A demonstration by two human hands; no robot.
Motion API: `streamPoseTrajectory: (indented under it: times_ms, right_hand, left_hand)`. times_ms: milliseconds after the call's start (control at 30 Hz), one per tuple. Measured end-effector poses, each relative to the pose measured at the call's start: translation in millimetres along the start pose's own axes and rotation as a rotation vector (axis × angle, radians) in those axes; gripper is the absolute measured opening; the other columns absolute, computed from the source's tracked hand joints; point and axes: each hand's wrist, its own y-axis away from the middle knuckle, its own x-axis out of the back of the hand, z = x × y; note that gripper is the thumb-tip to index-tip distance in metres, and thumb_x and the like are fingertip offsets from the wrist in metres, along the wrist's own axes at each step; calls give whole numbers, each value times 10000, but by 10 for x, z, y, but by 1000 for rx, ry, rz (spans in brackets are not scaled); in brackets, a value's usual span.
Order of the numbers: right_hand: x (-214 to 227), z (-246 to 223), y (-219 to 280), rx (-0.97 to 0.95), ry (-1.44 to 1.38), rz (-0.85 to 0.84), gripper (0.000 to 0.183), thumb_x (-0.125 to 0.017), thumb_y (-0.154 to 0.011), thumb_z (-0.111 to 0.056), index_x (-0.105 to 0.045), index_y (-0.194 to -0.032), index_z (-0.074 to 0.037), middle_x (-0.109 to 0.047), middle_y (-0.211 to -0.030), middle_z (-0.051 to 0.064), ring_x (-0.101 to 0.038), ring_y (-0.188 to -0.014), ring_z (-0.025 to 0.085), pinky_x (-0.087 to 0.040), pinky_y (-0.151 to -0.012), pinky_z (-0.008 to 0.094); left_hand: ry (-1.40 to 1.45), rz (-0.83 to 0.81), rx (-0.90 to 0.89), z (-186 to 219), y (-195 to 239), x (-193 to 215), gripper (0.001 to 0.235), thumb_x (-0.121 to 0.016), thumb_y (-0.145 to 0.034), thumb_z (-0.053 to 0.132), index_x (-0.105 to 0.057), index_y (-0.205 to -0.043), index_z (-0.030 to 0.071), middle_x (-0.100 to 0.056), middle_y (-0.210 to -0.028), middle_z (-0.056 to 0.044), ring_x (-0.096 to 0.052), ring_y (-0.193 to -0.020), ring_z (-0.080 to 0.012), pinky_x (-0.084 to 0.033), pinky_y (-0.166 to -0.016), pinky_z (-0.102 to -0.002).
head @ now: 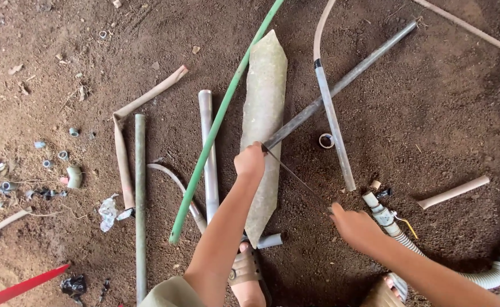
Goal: The person uses a hacksaw to cut a metal pipe resting on a large stone. After cutting, they pick up and inspect a flexible hose and a metal pipe, then place them back on the ground among other scattered pipes and fittings.
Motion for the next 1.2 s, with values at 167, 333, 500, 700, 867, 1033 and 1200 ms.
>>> streamPoseTrajectory:
  times_ms: [167,333,500,700,867,1033,1200]
  right_hand:
    - [483,-444,-429,221,-50,103,418,-481,-1047,-86,-494,-1444,44,-782,-903,215,-764,-690,296,-608,-747,487]
    - [629,-757,-865,265,-90,121,470,-397,-1051,-51,-457,-1495,89,-740,-836,182,-694,-604,231,-566,-602,403]
    - [539,-594,-471,163,-295,45,474,-424,-1051,-119,-471,-1484,68,-758,-869,185,-712,-614,282,-581,-604,446]
    - [-68,124,-195,167,-56,73,358,-421,-1106,-107,-468,-1440,14,-724,-722,125,-657,-517,199,-513,-563,311]
    - [364,-325,-387,97,-168,14,421,-389,-1072,-135,-492,-1440,40,-752,-772,143,-646,-507,212,-503,-529,380]
    - [666,-729,-652,230,-95,92,466,-399,-1050,-25,-450,-1495,103,-728,-797,157,-656,-560,208,-534,-557,332]
    - [420,-504,-395,137,-327,28,469,-401,-1058,-138,-481,-1476,61,-766,-947,260,-749,-688,344,-584,-636,483]
  left_hand:
    - [-152,171,-78,-142,-182,-415,186,-589,-1082,257,-642,-1199,122,-730,-926,-48,-806,-898,-298,-647,-822,-489]
    - [-156,194,-78,-135,-152,-434,163,-563,-1082,204,-654,-1186,117,-735,-900,-36,-809,-881,-280,-655,-801,-485]
    - [-228,218,-113,-21,-20,-349,133,-585,-1080,155,-703,-1122,110,-733,-831,-23,-792,-791,-222,-657,-785,-438]
    - [-136,174,-116,-50,10,-213,142,-576,-1082,142,-692,-1146,94,-728,-833,-48,-787,-776,-237,-656,-779,-460]
    - [-67,163,-92,-53,-12,-283,158,-576,-1075,142,-698,-1168,101,-735,-858,-56,-797,-811,-262,-656,-774,-507]
    - [-79,194,-93,-64,-48,-270,162,-574,-1062,102,-710,-1148,87,-739,-863,-56,-805,-852,-290,-651,-807,-527]
    - [-83,205,-83,-67,-93,-344,196,-575,-1051,101,-717,-1186,103,-740,-886,-61,-805,-872,-294,-647,-820,-543]
